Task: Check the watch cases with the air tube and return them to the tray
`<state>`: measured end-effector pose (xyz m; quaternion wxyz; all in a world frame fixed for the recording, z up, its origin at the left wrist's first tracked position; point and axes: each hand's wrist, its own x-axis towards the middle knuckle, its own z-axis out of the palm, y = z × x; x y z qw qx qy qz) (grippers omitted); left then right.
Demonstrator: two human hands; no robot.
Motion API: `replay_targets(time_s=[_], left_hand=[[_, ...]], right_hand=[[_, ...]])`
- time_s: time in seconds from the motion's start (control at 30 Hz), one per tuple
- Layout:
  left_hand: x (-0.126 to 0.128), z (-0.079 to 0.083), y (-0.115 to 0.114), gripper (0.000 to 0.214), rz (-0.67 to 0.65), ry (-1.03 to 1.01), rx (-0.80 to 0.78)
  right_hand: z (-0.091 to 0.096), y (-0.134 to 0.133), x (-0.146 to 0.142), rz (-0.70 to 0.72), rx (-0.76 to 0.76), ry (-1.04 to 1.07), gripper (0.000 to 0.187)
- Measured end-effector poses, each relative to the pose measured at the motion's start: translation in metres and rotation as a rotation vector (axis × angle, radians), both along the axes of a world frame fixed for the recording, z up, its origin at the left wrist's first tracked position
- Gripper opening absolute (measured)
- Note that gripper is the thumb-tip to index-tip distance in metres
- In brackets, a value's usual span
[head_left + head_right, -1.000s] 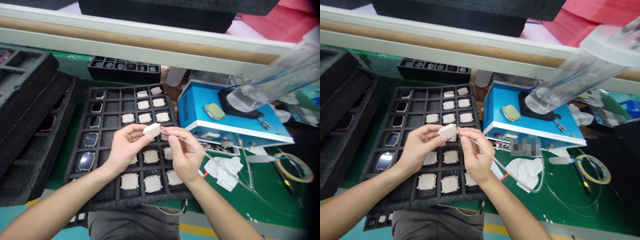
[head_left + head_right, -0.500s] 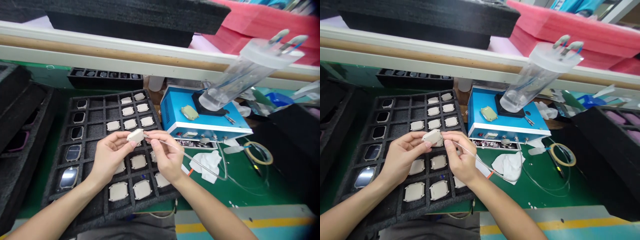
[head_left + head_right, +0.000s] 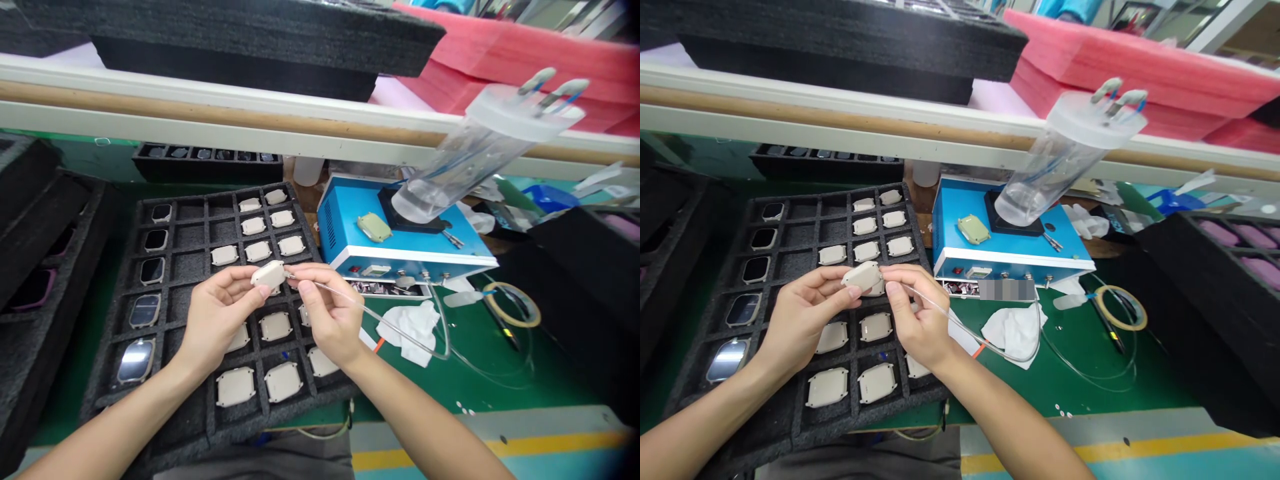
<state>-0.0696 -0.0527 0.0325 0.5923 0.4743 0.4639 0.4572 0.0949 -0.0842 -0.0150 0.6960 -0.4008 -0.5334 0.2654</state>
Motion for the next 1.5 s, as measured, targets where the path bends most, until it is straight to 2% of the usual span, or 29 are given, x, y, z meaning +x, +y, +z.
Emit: replay_targets(time_s=[1.5], left_hand=[[0.0006,0.0008,0.0002,0.04,0.002,0.017,-0.027]], right_hand=[[0.0006,-0.0012,-0.0006,0.023,-0.017,0.026,0.017]])
